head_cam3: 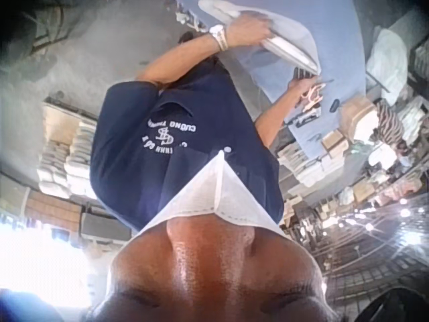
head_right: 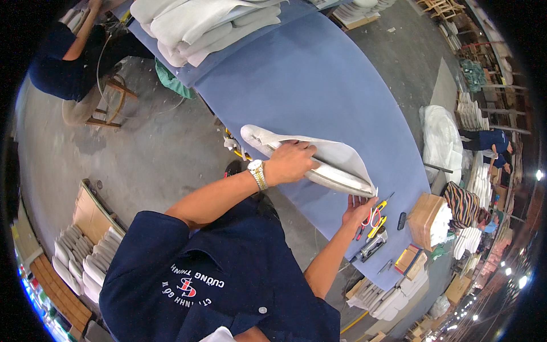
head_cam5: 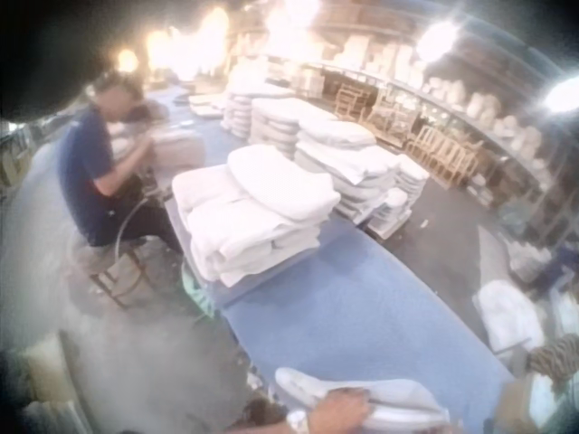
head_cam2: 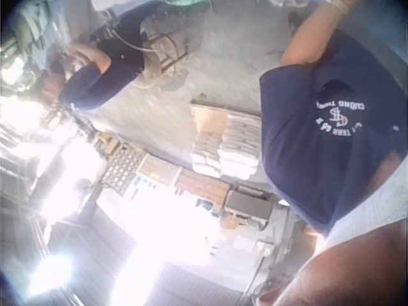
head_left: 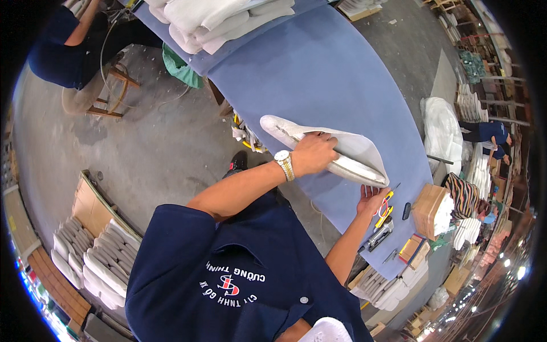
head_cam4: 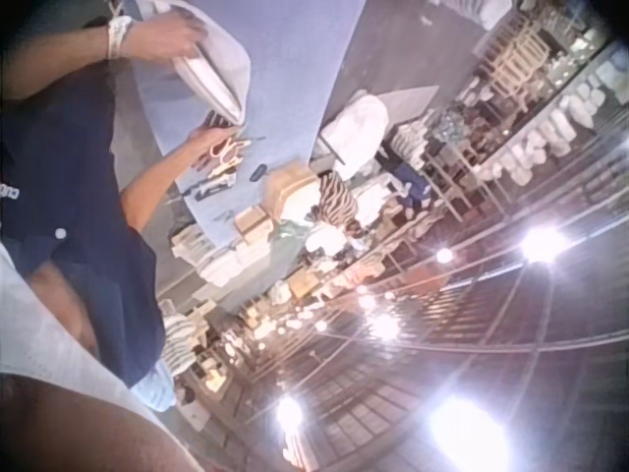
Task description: The person assembles cushion covers by inserting foam inserts, aligning edges, and securing them with a staple gun. They trim excess fabric with scissors and stack the finished cushions on a nearby table.
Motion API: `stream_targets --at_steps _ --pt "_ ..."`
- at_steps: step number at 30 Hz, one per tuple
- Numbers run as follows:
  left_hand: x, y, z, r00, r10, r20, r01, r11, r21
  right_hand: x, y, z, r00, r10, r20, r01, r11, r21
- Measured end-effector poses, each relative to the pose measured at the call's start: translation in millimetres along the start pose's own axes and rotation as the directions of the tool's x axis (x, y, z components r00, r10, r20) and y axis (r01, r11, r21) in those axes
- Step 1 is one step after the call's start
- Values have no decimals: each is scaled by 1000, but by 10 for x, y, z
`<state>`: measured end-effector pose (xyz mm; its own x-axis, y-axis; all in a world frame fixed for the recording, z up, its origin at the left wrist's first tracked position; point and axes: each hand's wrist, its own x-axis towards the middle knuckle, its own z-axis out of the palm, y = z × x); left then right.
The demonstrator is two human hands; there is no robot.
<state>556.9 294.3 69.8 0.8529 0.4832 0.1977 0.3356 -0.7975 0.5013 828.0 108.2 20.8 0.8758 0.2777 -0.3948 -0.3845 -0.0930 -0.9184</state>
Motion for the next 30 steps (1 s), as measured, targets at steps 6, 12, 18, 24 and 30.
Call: stream_targets --at_steps 6,12,18,24,30 --pt "-276 184 -275 998 21 -58 -30 989 -147 11 -13 19 1000 -3 -13 2 1000 -20" --pt "-1094 -43 -1179 928 -365 -78 75 387 -919 -217 111 -86 998 -14 -69 16 999 40" --pt "-1434 -369 -711 860 -429 -276 269 841 -469 -193 123 -120 998 -57 -40 56 998 -33" --pt "-1227 -550 -343 767 -597 -233 320 671 -669 13 -87 -256 920 -384 76 382 840 -385" --pt "-1058 -725 -225 648 -718 -253 336 568 -751 -601 -1030 800 574 -689 443 805 572 -153"
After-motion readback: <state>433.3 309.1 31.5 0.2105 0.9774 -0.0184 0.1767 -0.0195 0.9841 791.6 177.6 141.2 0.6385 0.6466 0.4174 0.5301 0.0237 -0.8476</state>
